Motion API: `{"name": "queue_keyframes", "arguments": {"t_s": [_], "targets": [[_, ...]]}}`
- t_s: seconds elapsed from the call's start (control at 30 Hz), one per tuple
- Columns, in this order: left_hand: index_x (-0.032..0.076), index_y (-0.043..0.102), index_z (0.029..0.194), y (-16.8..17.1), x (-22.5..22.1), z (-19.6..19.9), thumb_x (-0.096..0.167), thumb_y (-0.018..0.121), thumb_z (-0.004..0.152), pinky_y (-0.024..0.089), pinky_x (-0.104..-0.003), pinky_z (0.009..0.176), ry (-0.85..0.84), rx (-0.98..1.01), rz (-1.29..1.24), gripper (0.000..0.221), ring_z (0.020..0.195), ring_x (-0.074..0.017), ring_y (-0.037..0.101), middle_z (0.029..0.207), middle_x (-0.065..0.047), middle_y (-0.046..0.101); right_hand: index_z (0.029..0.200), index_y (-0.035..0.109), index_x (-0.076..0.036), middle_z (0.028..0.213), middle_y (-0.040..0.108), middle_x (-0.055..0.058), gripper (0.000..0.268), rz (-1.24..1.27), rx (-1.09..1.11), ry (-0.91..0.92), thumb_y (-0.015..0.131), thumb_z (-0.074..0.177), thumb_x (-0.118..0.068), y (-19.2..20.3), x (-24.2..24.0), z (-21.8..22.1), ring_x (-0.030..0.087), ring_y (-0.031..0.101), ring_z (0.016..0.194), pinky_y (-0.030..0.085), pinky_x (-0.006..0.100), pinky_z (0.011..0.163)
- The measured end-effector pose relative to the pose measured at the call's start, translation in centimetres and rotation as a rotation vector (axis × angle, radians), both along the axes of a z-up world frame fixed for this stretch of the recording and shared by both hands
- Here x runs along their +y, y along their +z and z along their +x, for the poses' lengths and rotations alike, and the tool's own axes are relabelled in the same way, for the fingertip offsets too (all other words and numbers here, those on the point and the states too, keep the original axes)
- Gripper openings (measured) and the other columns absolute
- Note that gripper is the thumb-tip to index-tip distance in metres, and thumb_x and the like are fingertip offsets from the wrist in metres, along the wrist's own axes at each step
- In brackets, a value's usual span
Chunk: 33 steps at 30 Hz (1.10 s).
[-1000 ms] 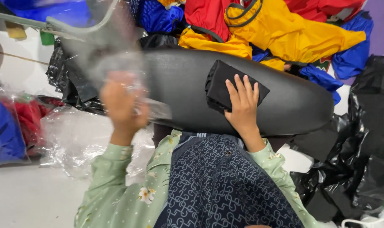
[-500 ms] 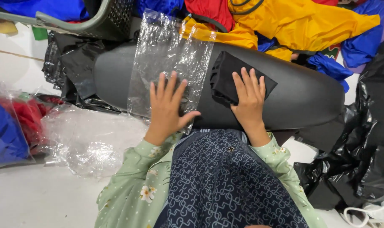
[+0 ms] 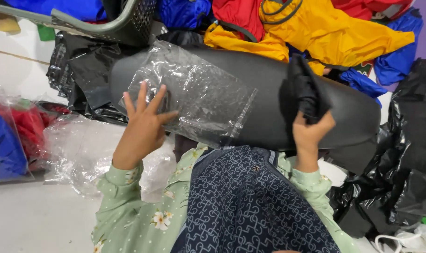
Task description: Cleaning a black padded object with a sponge, packing a fabric item into bags, and trimming excess threads from colorful fabric items using scissors.
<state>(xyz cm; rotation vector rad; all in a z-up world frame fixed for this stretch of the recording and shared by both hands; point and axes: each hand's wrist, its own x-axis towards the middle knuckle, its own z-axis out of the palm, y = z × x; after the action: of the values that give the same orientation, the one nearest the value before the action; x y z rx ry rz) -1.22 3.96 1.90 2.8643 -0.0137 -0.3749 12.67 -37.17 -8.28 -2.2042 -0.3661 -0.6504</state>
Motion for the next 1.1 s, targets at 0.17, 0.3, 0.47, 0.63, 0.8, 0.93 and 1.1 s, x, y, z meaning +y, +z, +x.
{"name": "queue_keyframes", "arguments": {"t_s": [0.17, 0.3, 0.47, 0.63, 0.8, 0.93, 1.1], "targets": [[0.015, 0.061, 0.141, -4.8, -5.7, 2.2, 0.028, 0.075, 0.091, 0.010, -0.071, 0.116, -0.072, -0.337, -0.435, 0.054, 0.152, -0.0498, 0.022, 0.161, -0.018, 0.042, 0.104, 0.072, 0.008, 0.089, 0.070, 0.023, 0.014, 0.068, -0.013, 0.114, 0.066, 0.095, -0.001, 6.2, 3.2, -1.2, 0.042, 0.070, 0.080, 0.056, 0.045, 0.086], [0.021, 0.041, 0.160, -8.7, -10.5, 2.8, 0.057, 0.062, 0.097, 0.007, -0.075, 0.117, -0.121, -0.332, -0.243, 0.075, 0.155, -0.0481, 0.015, 0.169, -0.019, 0.026, 0.117, 0.074, 0.007, 0.113, 0.076, 0.024, 0.032, -0.012, -0.043, 0.282, 0.067, 0.100, -0.019, 7.7, 4.3, -2.2, 0.041, 0.072, 0.107, 0.055, 0.048, 0.097], [0.025, 0.054, 0.152, -9.7, -10.8, 3.4, 0.039, 0.054, 0.108, 0.009, -0.070, 0.119, -0.025, -0.354, -0.303, 0.046, 0.155, -0.0418, 0.023, 0.165, -0.013, 0.037, 0.121, 0.078, -0.004, 0.121, 0.075, 0.019, 0.028, -0.316, -0.115, 0.473, 0.061, 0.106, -0.020, 8.7, 4.0, -2.4, 0.042, 0.070, 0.115, 0.051, 0.056, 0.104], [0.030, 0.057, 0.150, -9.2, -9.5, 3.9, 0.031, 0.052, 0.110, 0.008, -0.066, 0.122, 0.074, -0.288, -0.589, 0.041, 0.155, -0.0364, 0.027, 0.162, -0.006, 0.045, 0.117, 0.082, -0.012, 0.117, 0.077, 0.014, 0.023, -0.480, -0.226, 0.473, 0.061, 0.107, -0.014, 8.2, 3.8, -2.5, 0.037, 0.073, 0.113, 0.050, 0.054, 0.107], [0.020, 0.065, 0.142, -9.5, -9.9, 4.3, 0.044, 0.071, 0.097, 0.013, -0.069, 0.120, -0.020, -0.404, -0.401, 0.051, 0.152, -0.0422, 0.029, 0.159, -0.013, 0.048, 0.118, 0.082, -0.011, 0.119, 0.078, 0.014, 0.029, -0.543, -0.211, 0.440, 0.055, 0.111, -0.020, 9.4, 3.3, -2.0, 0.037, 0.073, 0.114, 0.048, 0.055, 0.109], [0.020, 0.073, 0.131, -10.6, -9.8, 4.2, 0.025, 0.069, 0.103, 0.019, -0.065, 0.119, 0.027, -0.474, -0.402, 0.029, 0.148, -0.0390, 0.038, 0.151, -0.010, 0.058, 0.121, 0.081, -0.010, 0.120, 0.077, 0.016, 0.034, -0.547, -0.177, 0.416, 0.051, 0.113, -0.024, 10.1, 2.5, -2.1, 0.039, 0.072, 0.116, 0.047, 0.056, 0.110], [0.022, 0.072, 0.133, -7.3, -9.6, 4.7, 0.018, 0.061, 0.107, 0.024, -0.053, 0.124, 0.329, -0.532, -1.017, 0.028, 0.146, -0.0326, 0.044, 0.144, -0.006, 0.064, 0.119, 0.081, -0.001, 0.119, 0.076, 0.022, 0.032, -0.423, -0.140, 0.416, 0.056, 0.112, -0.019, 10.4, 1.4, -2.1, 0.044, 0.072, 0.113, 0.048, 0.058, 0.107]]}}
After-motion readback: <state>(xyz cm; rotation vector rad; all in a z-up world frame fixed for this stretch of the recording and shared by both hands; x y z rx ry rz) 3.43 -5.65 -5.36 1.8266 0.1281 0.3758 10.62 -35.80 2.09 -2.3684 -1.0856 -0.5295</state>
